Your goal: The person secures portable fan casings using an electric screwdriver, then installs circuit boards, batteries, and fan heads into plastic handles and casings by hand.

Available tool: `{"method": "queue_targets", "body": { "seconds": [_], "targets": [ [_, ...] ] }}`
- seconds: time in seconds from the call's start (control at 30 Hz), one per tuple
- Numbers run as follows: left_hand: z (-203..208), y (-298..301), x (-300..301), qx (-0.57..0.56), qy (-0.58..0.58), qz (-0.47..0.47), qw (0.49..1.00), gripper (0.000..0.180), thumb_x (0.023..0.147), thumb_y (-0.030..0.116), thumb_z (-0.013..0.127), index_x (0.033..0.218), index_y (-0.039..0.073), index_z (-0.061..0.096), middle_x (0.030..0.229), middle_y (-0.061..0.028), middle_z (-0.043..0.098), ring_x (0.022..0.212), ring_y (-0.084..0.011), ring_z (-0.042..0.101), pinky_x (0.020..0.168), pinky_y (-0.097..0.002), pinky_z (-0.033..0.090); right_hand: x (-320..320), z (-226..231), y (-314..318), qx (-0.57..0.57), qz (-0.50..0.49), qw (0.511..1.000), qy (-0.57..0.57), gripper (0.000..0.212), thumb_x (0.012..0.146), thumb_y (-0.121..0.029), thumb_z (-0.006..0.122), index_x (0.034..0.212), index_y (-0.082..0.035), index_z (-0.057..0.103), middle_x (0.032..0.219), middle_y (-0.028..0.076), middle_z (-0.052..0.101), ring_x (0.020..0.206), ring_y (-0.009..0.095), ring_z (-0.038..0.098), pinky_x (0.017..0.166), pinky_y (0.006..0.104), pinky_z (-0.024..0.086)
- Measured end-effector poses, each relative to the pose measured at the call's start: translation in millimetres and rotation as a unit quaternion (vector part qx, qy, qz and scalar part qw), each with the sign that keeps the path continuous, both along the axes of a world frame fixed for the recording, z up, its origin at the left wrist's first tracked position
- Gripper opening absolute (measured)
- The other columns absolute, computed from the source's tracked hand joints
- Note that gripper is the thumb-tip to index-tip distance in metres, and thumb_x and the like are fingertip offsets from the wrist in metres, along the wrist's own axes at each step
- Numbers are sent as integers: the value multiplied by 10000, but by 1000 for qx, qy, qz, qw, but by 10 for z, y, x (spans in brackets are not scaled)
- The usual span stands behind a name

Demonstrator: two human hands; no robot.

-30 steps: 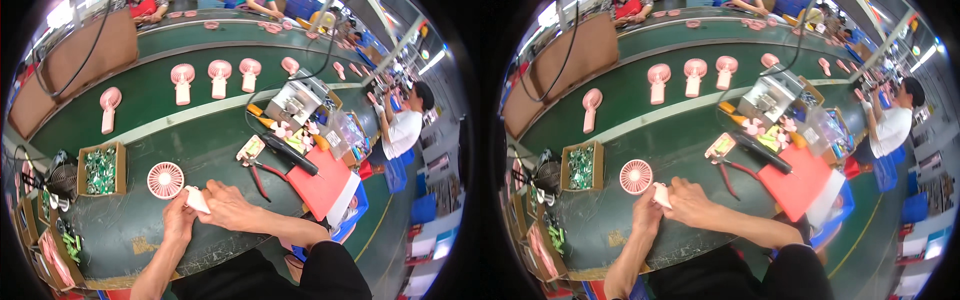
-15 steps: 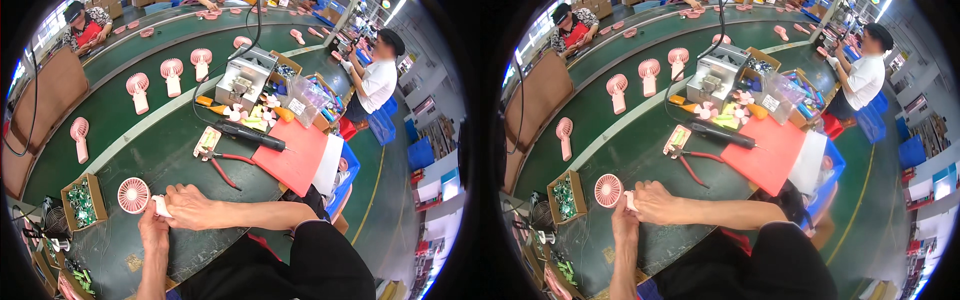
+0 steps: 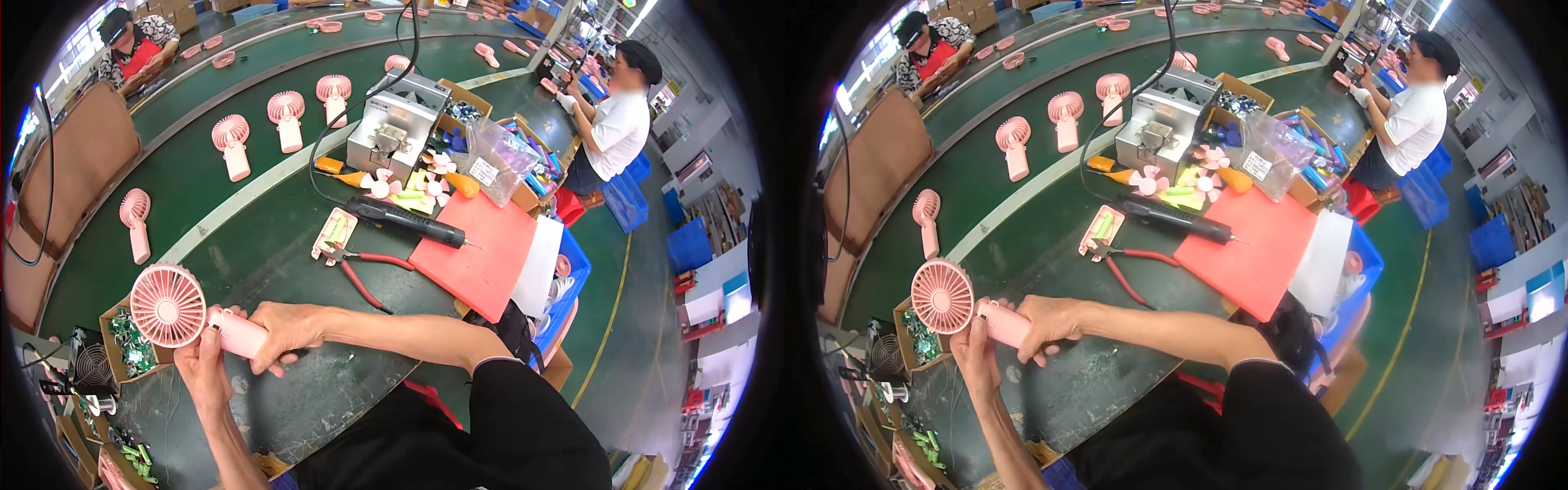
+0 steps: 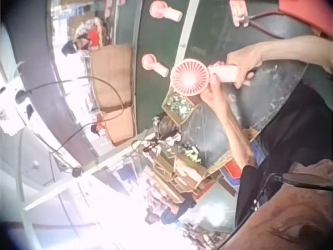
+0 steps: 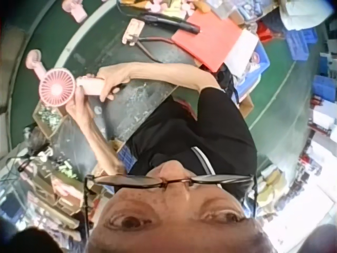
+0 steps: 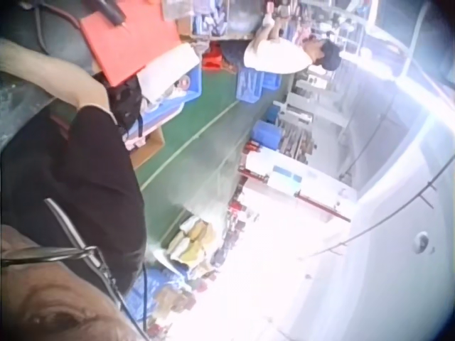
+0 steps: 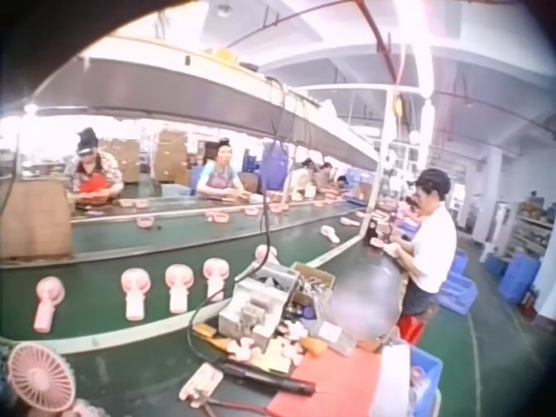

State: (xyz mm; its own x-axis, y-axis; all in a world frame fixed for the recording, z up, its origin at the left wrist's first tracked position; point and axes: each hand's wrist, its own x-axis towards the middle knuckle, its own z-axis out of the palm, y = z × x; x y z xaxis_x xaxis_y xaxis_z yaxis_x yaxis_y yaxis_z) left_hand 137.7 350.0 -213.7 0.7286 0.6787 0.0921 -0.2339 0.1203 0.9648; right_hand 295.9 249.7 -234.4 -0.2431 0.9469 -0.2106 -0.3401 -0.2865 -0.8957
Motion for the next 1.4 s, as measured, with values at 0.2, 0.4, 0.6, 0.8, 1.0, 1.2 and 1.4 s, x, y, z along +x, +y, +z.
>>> {"method": "queue_targets", "body": {
  "seconds": [0.2,0.4,0.6,0.8,1.0,1.2,1.4],
  "targets": [
    [-198,71,-89,-45,20,-23,999,344,965,161,573,1195,-94,586,1067,-209,683,959,-284,685,880,-407,549,-135,-143,0,-41,-17,997,-70,200,802,-176,733,832,16,687,628,85,668,439,87,545,389,233,385],
    [-329,3,-62,-63,26,-62,996,351,943,174,614,1158,-104,618,1048,-211,696,952,-288,696,869,-409,568,-226,-149,-155,-102,-30,985,133,210,840,-59,684,1020,29,619,763,137,671,509,170,624,393,249,421],
    [-378,-53,-19,-181,-22,-68,981,355,961,205,591,1174,-79,610,1090,-247,679,987,-274,687,884,-402,565,-307,-247,-111,-97,-31,970,220,173,831,-20,657,987,-6,583,595,35,513,368,88,412,356,249,280],
    [-363,-147,-16,-125,24,-66,990,295,934,142,616,1158,-49,636,1031,-172,718,892,-178,697,781,-310,577,-378,-256,-95,-77,-65,976,193,183,825,-4,656,981,-1,558,604,58,527,359,90,423,346,241,279],
    [-286,-192,8,-95,53,-30,994,235,898,77,631,1089,-53,676,975,-136,730,854,-165,698,767,-300,573,-339,-299,-99,-94,-66,972,206,363,784,73,673,1103,4,517,736,148,626,422,112,513,333,248,322],
    [-321,-184,0,-63,74,-17,995,221,920,114,633,1071,-37,690,955,-97,738,830,-126,688,752,-287,571,-318,-289,-79,-77,-57,974,204,361,788,65,669,1105,5,505,722,149,617,412,105,495,332,243,314],
    [-317,-239,33,-129,18,-4,991,236,919,134,637,1078,-35,678,949,-98,731,838,-123,680,743,-287,565,-301,-333,-81,-88,-41,974,204,303,809,52,655,1075,7,517,719,143,609,395,87,455,338,240,292]
  ]
}}
